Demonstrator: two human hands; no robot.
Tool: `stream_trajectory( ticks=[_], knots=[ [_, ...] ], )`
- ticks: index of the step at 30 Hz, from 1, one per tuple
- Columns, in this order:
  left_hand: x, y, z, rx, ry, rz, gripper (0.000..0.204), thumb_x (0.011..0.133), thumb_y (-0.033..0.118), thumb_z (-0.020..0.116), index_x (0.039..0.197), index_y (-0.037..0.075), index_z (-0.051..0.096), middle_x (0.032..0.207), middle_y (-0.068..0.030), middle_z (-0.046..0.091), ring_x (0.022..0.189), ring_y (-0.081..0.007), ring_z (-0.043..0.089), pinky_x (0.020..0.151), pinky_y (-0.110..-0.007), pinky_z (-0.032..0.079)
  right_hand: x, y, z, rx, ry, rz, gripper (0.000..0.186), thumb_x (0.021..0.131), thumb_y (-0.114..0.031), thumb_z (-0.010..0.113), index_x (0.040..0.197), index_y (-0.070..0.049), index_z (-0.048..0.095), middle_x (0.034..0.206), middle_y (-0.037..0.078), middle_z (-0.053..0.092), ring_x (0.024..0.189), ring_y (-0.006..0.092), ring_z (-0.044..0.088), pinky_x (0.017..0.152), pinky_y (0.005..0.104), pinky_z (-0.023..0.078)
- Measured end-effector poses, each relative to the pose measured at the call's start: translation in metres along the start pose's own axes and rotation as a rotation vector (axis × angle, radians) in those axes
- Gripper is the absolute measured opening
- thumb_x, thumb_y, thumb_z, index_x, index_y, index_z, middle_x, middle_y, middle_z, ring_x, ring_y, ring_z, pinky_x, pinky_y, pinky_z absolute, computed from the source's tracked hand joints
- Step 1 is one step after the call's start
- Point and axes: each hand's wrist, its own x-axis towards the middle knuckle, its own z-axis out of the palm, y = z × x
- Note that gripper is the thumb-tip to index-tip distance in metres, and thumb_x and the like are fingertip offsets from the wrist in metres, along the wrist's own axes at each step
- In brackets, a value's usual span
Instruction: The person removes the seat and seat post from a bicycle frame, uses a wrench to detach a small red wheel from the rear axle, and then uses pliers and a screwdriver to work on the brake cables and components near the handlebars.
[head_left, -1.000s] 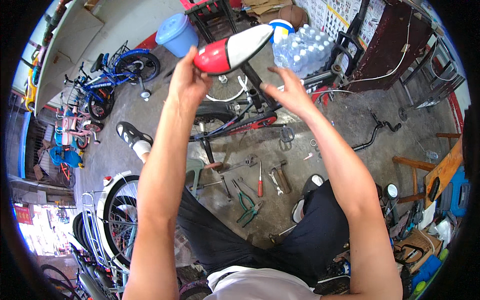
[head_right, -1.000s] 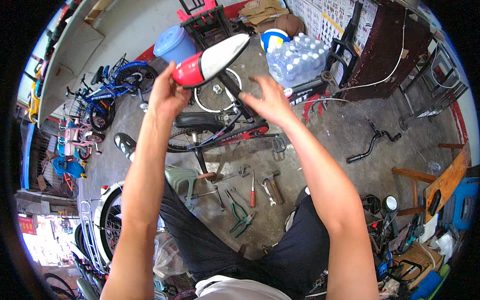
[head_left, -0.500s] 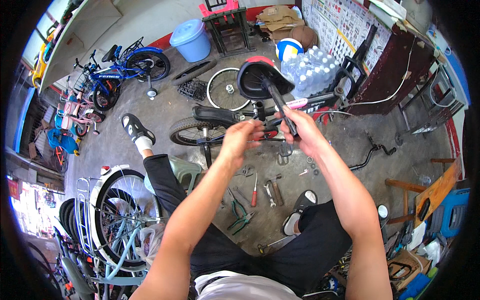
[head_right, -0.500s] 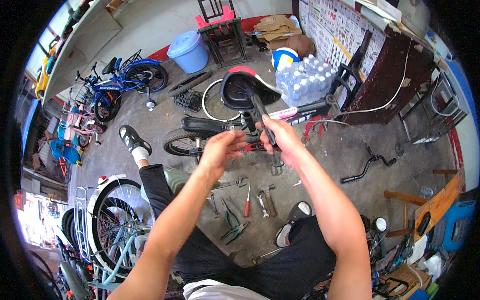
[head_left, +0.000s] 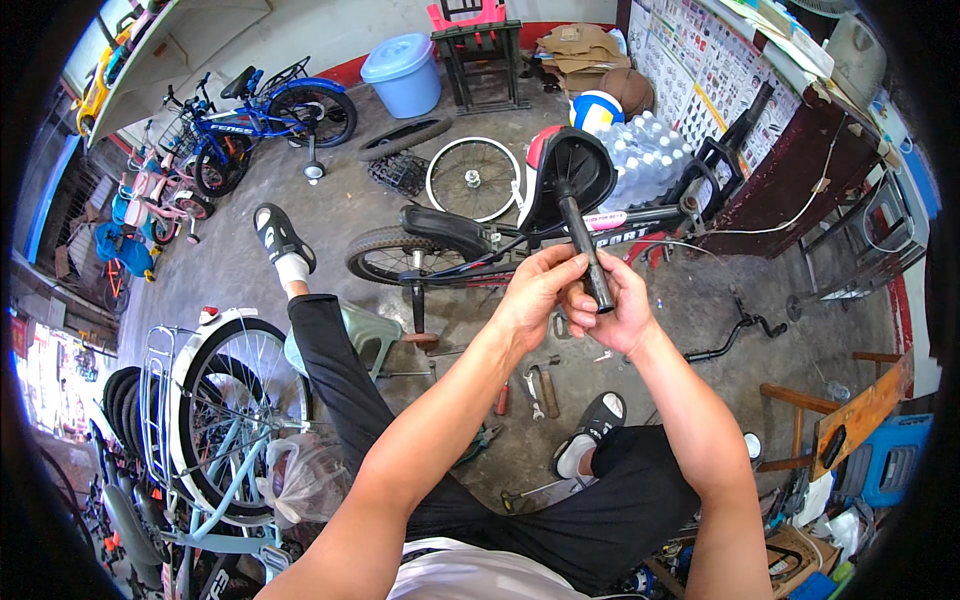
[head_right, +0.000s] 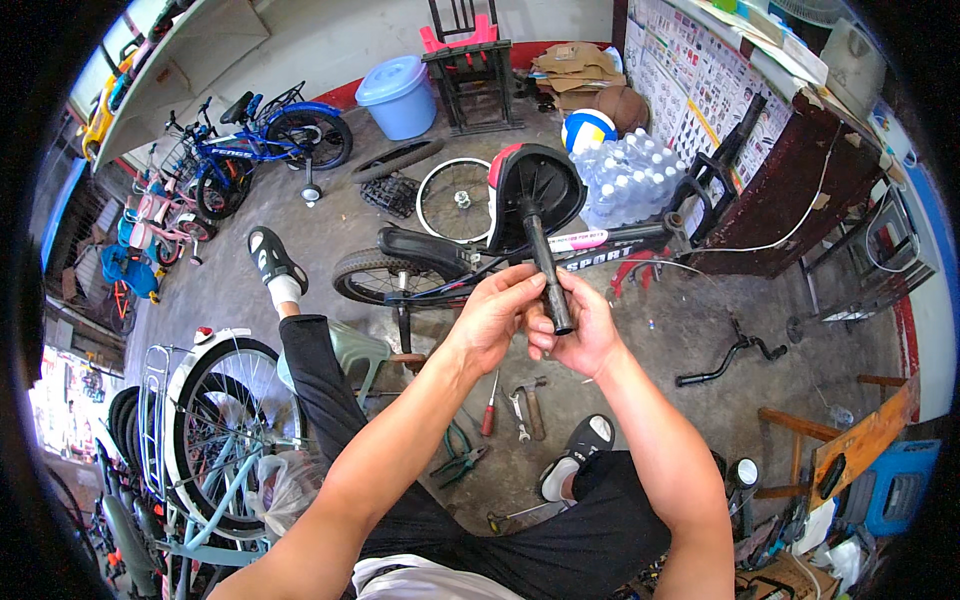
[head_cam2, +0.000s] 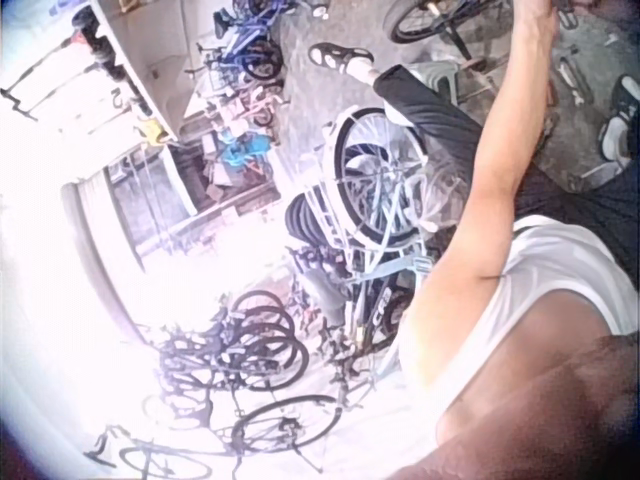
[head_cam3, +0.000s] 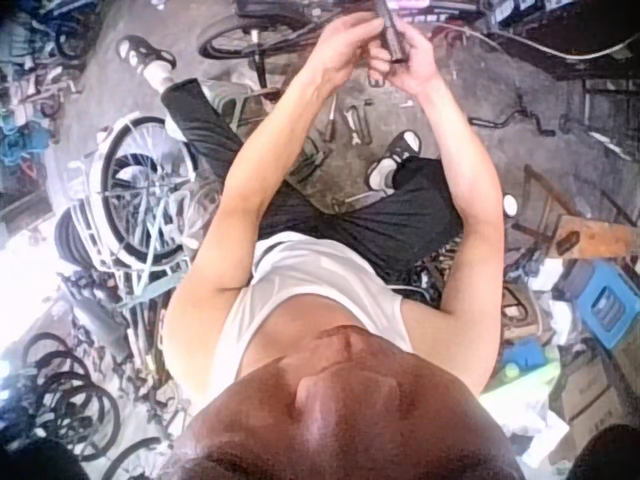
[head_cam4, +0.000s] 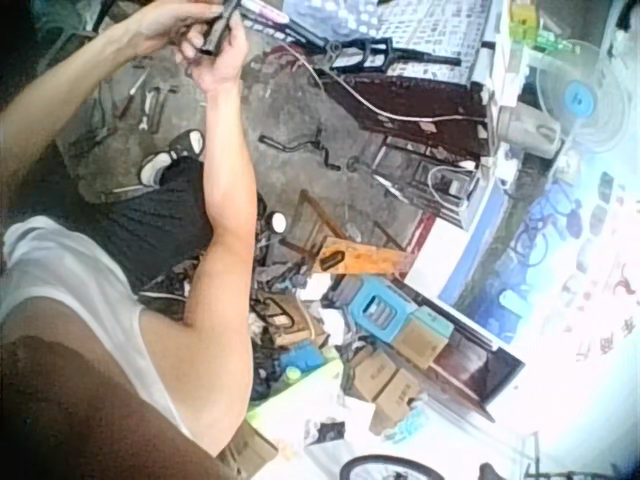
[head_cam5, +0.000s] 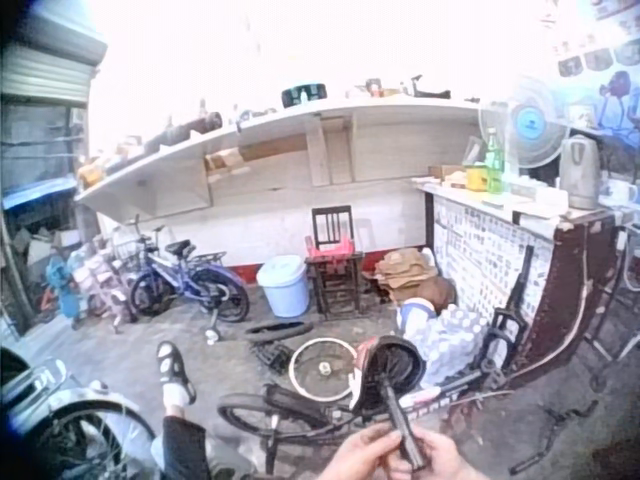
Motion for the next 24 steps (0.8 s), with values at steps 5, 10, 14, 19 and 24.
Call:
stream_trajectory(
  ticks=[5, 10, 14, 19, 24],
  knots=[
    [-0.007, -0.008, -0.007, -0.050, 0.018, 0.055, 0.036, 0.103, 0.029, 0.063, 0.126, 0.001, 0.058, 0.082, -0.0054, 0.069, 0.059, -0.0174, 0.068, 0.046, -0.033, 0.056, 0.000, 0.005, 0.004, -0.213, 0.068, -0.023, 0.042, 0.108, -0.049, 0.040, 0.112, -0.011, 0.058, 0.076, 0.006, 0.060, 0.059, 0.0225, 0.060, 0.058, 0.0455, 0.058],
    [-0.011, -0.011, -0.016, -0.023, -0.011, 0.073, 0.039, 0.103, 0.031, 0.062, 0.127, 0.000, 0.063, 0.102, -0.0063, 0.072, 0.080, -0.0160, 0.071, 0.066, -0.032, 0.059, 0.000, 0.012, 0.004, -0.305, 0.052, -0.039, 0.031, 0.109, -0.040, 0.046, 0.116, -0.011, 0.055, 0.083, 0.006, 0.064, 0.056, 0.0198, 0.061, 0.055, 0.0417, 0.059],
    [-0.013, -0.013, -0.022, -0.061, 0.051, 0.100, 0.040, 0.104, 0.029, 0.059, 0.131, -0.001, 0.061, 0.121, -0.0129, 0.069, 0.094, -0.0215, 0.071, 0.067, -0.036, 0.061, 0.003, 0.014, 0.018, -0.420, 0.127, -0.029, 0.035, 0.109, -0.044, 0.048, 0.116, -0.010, 0.055, 0.083, 0.006, 0.063, 0.055, 0.0176, 0.061, 0.053, 0.0380, 0.059],
    [-0.013, -0.014, -0.027, -0.077, 0.057, 0.093, 0.042, 0.104, 0.029, 0.055, 0.133, 0.000, 0.059, 0.130, -0.0165, 0.066, 0.091, -0.0265, 0.073, 0.061, -0.040, 0.062, 0.005, 0.014, 0.025, -0.497, 0.111, -0.054, 0.039, 0.108, -0.046, 0.048, 0.118, -0.008, 0.056, 0.081, 0.005, 0.060, 0.054, 0.0152, 0.060, 0.052, 0.0338, 0.057],
    [-0.015, -0.013, -0.026, -0.078, 0.071, 0.116, 0.044, 0.104, 0.033, 0.053, 0.133, 0.000, 0.058, 0.129, -0.0170, 0.067, 0.084, -0.0272, 0.073, 0.055, -0.040, 0.061, 0.009, 0.016, 0.030, -0.538, 0.129, -0.058, 0.042, 0.109, -0.047, 0.047, 0.117, -0.007, 0.055, 0.079, 0.004, 0.060, 0.053, 0.0138, 0.059, 0.051, 0.0310, 0.055]
  ],
)
